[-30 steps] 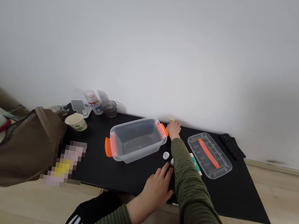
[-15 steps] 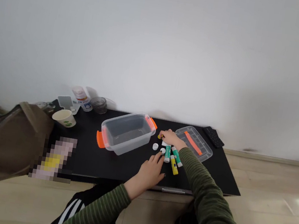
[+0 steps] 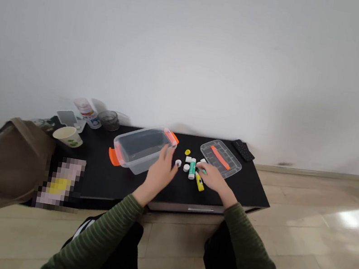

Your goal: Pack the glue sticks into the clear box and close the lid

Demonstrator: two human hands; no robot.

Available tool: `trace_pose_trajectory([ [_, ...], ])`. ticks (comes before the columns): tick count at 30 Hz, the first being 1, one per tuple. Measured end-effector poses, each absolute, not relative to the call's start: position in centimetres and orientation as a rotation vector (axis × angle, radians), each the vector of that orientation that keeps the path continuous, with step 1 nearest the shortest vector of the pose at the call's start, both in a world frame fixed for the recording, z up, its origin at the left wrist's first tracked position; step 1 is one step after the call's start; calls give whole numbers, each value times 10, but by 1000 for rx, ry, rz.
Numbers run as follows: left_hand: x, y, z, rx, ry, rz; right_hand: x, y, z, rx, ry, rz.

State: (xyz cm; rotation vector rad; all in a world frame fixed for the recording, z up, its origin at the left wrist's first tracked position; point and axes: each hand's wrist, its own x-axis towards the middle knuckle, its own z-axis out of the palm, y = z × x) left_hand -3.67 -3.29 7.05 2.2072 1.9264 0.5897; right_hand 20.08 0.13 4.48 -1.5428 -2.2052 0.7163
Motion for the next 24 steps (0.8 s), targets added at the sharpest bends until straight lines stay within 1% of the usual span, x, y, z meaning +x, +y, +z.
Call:
trace_pose_trajectory([
  [2, -46, -29, 74, 2075, 2056, 555, 211, -28, 38, -1556, -2122, 868],
  [5, -53, -26, 72, 2031, 2106, 460, 218, -54, 29, -1609, -2191, 902],
  [8, -50, -28, 67, 2068, 2101, 427, 221, -58, 30, -1685, -2285, 809],
  [13, -39, -28, 64, 2087, 2101, 399, 242, -41, 42, -1899, -2250, 533],
  [17, -42, -18, 65, 2052, 2065, 496, 252, -32, 48, -1836, -2100, 549],
  [20, -46, -13, 67, 2042, 1971, 699, 242, -36, 51, -1698, -2065, 702],
  [22, -46, -15, 69, 2018, 1751, 841, 229, -42, 55, -1509, -2083, 966],
  [23, -45, -18, 70, 1990, 1561, 840, 223, -45, 57, -1387, -2081, 1136],
  [24, -43, -22, 70, 1946, 1324, 761, 217, -48, 59, -1258, -2062, 1309],
])
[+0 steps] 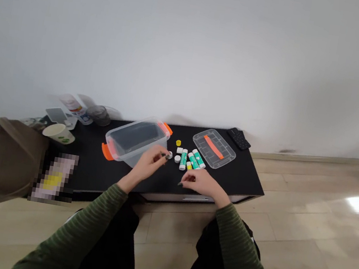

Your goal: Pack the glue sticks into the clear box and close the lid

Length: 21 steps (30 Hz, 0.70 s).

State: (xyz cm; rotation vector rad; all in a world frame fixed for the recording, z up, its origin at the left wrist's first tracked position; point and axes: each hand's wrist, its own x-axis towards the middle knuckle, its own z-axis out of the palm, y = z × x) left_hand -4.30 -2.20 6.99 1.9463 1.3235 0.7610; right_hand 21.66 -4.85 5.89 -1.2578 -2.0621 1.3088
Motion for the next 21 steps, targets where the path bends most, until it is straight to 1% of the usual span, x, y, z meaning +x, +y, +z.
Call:
trace_pose_trajectory([
  [2, -38, -31, 70, 1771, 848, 469, 206, -53, 63, -1011, -1977, 1588],
  [4, -32, -37, 69, 1517, 596, 271, 198, -52, 65, -810, -1850, 1744],
  [7, -24, -34, 67, 1193, 664, 373, 189, -44, 62, -725, -1585, 1899],
  [9, -20, -26, 66, 1050, 754, 430, 185, -35, 56, -825, -1412, 1994],
  [11, -19, -18, 64, 967, 790, 405, 183, -27, 50, -938, -1308, 2053],
  [14, -21, -11, 61, 932, 807, 381, 183, -18, 41, -999, -1267, 2077],
  [17, -22, -9, 60, 987, 870, 399, 186, -15, 34, -1068, -1311, 2004],
  [19, -21, -6, 60, 1058, 939, 418, 190, -15, 32, -1242, -1379, 1877],
  [21, -17, -1, 60, 1155, 1039, 440, 194, -15, 31, -1517, -1500, 1641],
])
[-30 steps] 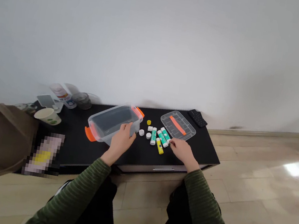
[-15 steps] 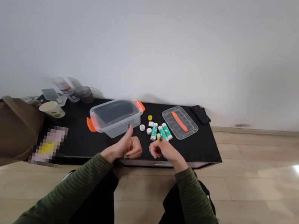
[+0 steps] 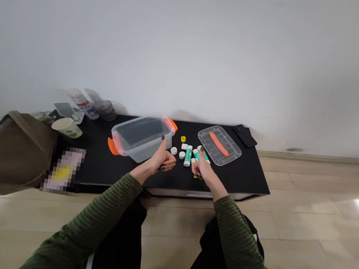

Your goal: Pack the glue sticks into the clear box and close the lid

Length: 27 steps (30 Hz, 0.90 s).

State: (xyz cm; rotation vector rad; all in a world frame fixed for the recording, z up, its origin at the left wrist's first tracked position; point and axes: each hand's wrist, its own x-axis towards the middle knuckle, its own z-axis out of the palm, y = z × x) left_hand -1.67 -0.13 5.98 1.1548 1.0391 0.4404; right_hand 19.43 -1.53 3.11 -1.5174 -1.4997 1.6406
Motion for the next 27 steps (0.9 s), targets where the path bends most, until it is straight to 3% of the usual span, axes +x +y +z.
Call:
trace_pose_trajectory([
  [5, -4, 9, 60, 1517, 1518, 466, 203, -22, 34, -2124, -2004, 741],
  [7, -1, 12, 59, 1610, 1692, 418, 205, -25, 34, -2201, -2101, 572],
  [13, -3, 19, 49, 1975, 1998, 272, 211, -21, 35, -2254, -2064, 516],
  [20, -7, 21, 29, 2071, 1919, 34, 215, 3, 26, -2212, -2025, 384],
  [27, -10, 22, 21, 2061, 1911, 33, 213, 21, 8, -2267, -2016, 457],
])
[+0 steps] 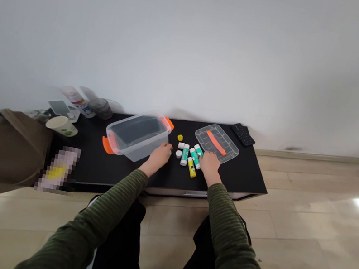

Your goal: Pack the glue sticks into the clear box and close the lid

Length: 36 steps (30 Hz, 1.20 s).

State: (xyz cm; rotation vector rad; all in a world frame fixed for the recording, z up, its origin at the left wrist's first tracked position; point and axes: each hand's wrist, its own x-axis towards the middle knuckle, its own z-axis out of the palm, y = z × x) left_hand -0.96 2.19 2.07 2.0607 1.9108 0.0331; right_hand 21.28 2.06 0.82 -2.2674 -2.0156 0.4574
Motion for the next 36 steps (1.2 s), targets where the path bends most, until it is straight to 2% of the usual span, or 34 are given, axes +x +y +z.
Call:
trace_pose_trajectory([
  [5, -17, 24, 20, 2040, 1889, 130, 210, 25, 5, -2293, -2012, 462],
  [8, -19, 25, 23, 1950, 1810, 367, 207, 24, 4, -2305, -2008, 451],
  [16, -9, 22, 34, 929, 1120, 959, 205, 20, 19, -2336, -1780, 481],
  [21, -13, 19, 44, 476, 818, 1096, 198, 12, 27, -1903, -1574, 732],
  [24, -15, 19, 43, 392, 715, 1131, 185, -5, 24, -1535, -1420, 975],
  [27, -15, 19, 41, 380, 667, 1157, 174, -23, 21, -1334, -1452, 1089],
  [36, -12, 11, 40, 518, 693, 1243, 169, -39, 25, -1377, -1631, 964],
])
